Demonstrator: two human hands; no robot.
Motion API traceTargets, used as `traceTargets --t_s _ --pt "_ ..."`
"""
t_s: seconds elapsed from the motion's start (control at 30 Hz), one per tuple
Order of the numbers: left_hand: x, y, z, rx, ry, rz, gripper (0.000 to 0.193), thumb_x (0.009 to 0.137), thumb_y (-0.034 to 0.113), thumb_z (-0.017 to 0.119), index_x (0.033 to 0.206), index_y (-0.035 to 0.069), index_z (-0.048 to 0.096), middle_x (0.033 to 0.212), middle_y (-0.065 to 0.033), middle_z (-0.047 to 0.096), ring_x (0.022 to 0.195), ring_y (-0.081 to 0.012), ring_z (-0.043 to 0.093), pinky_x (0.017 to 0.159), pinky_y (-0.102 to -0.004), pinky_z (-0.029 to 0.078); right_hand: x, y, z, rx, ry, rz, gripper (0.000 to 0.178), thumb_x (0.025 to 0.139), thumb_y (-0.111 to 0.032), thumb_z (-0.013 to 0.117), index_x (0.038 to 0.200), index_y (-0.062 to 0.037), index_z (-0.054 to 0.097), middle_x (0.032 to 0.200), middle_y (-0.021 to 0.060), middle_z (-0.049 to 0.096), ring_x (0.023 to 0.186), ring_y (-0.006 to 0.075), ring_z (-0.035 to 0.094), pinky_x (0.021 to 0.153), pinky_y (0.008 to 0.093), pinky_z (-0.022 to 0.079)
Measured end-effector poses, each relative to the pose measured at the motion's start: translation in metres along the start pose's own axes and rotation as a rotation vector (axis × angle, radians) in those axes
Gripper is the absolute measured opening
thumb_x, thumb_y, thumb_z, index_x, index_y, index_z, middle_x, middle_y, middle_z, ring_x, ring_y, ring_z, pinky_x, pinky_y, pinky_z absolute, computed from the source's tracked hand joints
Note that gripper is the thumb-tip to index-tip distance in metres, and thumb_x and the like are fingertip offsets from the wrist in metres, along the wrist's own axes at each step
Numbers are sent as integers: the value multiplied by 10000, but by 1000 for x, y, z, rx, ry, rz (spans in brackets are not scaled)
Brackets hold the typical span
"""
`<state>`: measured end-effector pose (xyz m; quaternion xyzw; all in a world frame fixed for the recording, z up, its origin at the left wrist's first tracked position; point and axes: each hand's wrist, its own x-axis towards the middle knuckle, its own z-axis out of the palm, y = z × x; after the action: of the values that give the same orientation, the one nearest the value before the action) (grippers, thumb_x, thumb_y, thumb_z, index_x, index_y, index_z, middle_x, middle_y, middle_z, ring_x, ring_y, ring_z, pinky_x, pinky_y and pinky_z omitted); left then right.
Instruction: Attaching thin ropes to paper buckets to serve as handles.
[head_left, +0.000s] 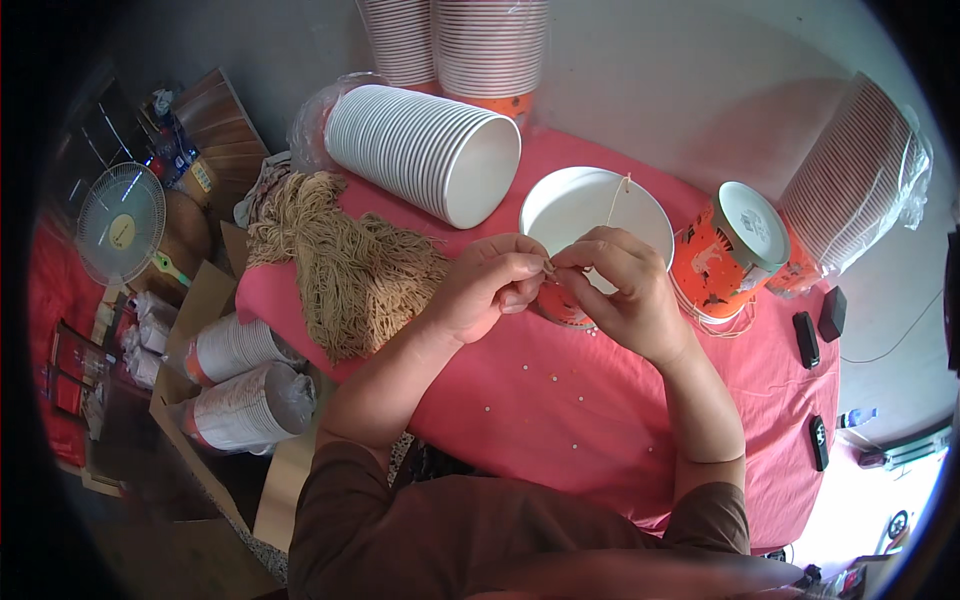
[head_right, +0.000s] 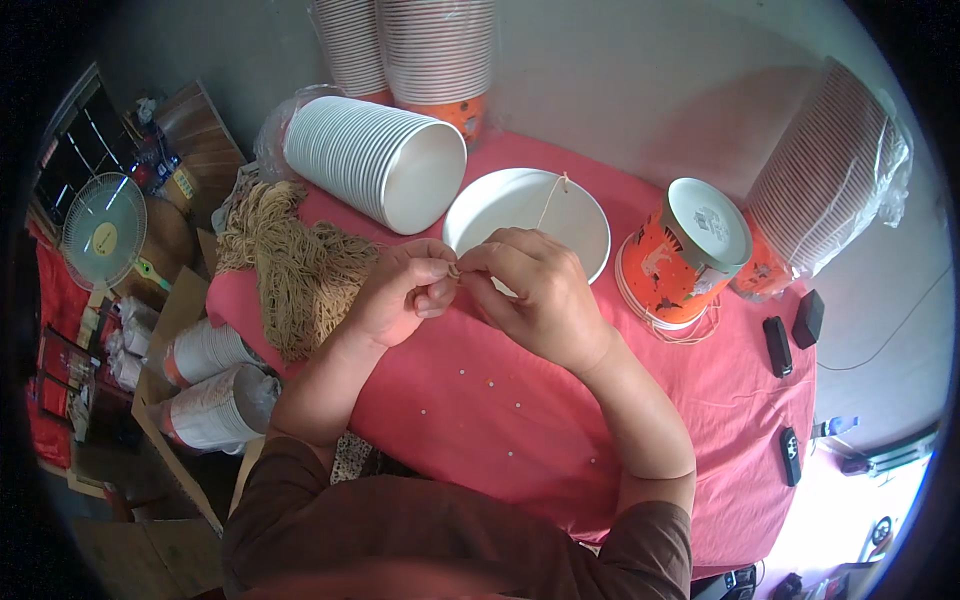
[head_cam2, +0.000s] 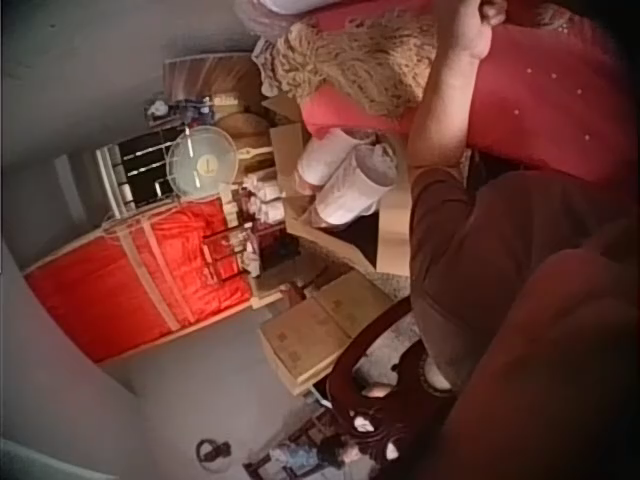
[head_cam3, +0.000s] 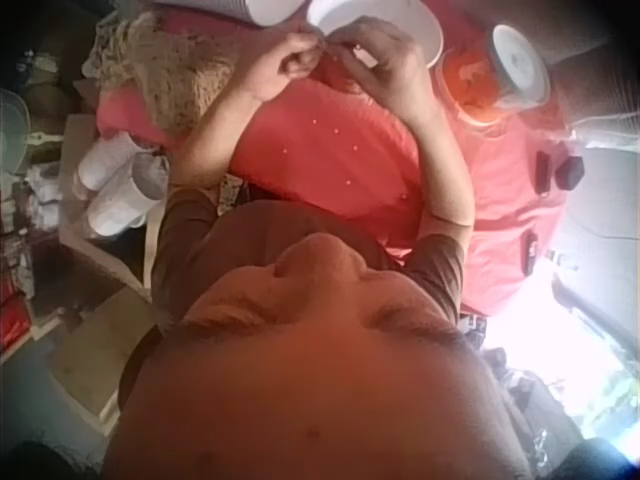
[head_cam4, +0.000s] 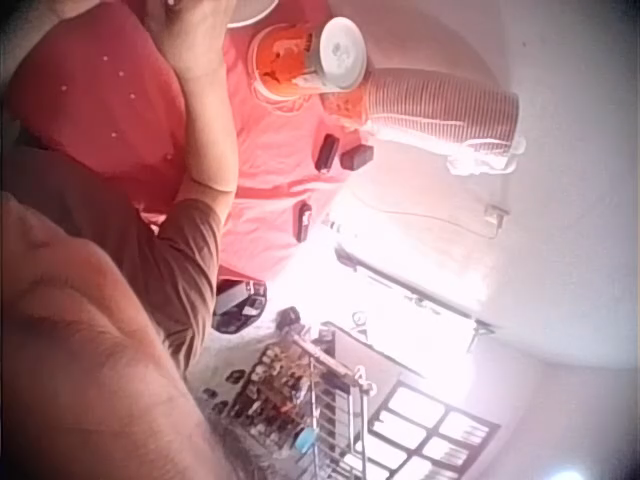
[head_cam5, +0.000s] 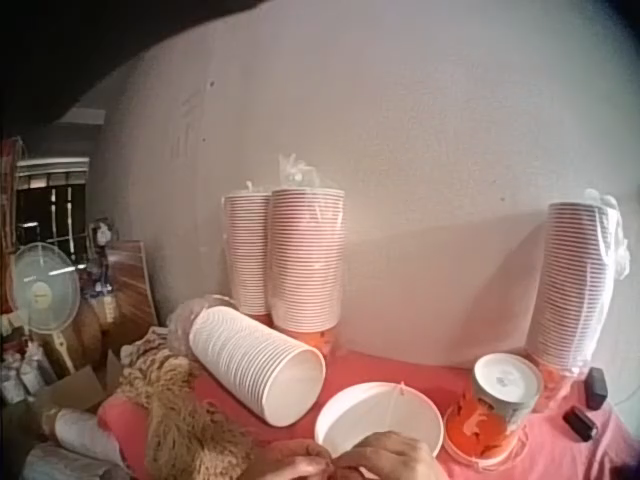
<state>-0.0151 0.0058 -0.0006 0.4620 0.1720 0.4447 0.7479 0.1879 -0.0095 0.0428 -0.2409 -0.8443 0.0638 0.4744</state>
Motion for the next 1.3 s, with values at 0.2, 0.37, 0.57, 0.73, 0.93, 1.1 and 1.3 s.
traceTargets --t_s 0.2,0.37,0.57,0.73,0.93,1.1,1.3 --pt "1 -4 -4 -6 -9 12 136 983 157 595 1022 41 655 701 45 520 562 -23 398 497 -185 318 -1 -5 -3 143 -36 157 152 793 60 706 931 7 672 851 95 676 756 199 658 675 315 527" --pt "1 -10 -2 45 -11 137 124 968 143 645 1036 51 693 779 7 624 594 -19 451 507 -173 337 -2 -3 -3 155 -14 177 148 802 75 702 932 9 674 828 87 674 709 159 641 626 284 514" --pt "-3 -12 4 310 37 352 134 956 43 645 1077 -5 677 915 -27 684 753 -39 590 650 -184 490 -1 -4 -1 104 38 129 121 783 48 700 879 -14 661 787 95 662 670 241 672 554 341 531" --pt "-4 -7 10 353 24 357 134 956 9 631 1082 -27 664 949 -26 687 813 -47 619 716 -183 511 -2 -2 0 33 47 89 128 763 43 705 843 -34 641 766 86 655 649 246 663 543 350 519" --pt "-3 -8 11 535 135 398 100 954 15 635 1048 -15 647 909 2 665 800 -14 601 683 -166 489 -3 2 1 -87 48 67 141 739 21 711 832 -49 630 738 75 630 596 255 634 516 367 491" --pt "-2 -9 11 579 154 409 102 952 16 625 1049 -17 632 905 -3 656 786 -16 575 677 -160 462 -2 1 0 -172 29 51 147 723 -11 717 816 -61 615 724 67 614 563 258 611 500 372 477" --pt "-3 -8 12 478 157 398 56 955 11 630 1008 -8 633 849 30 620 748 -3 552 649 -172 454 -1 2 -3 -333 -21 -10 180 715 -73 725 817 -81 577 702 59 596 545 260 598 492 375 474"
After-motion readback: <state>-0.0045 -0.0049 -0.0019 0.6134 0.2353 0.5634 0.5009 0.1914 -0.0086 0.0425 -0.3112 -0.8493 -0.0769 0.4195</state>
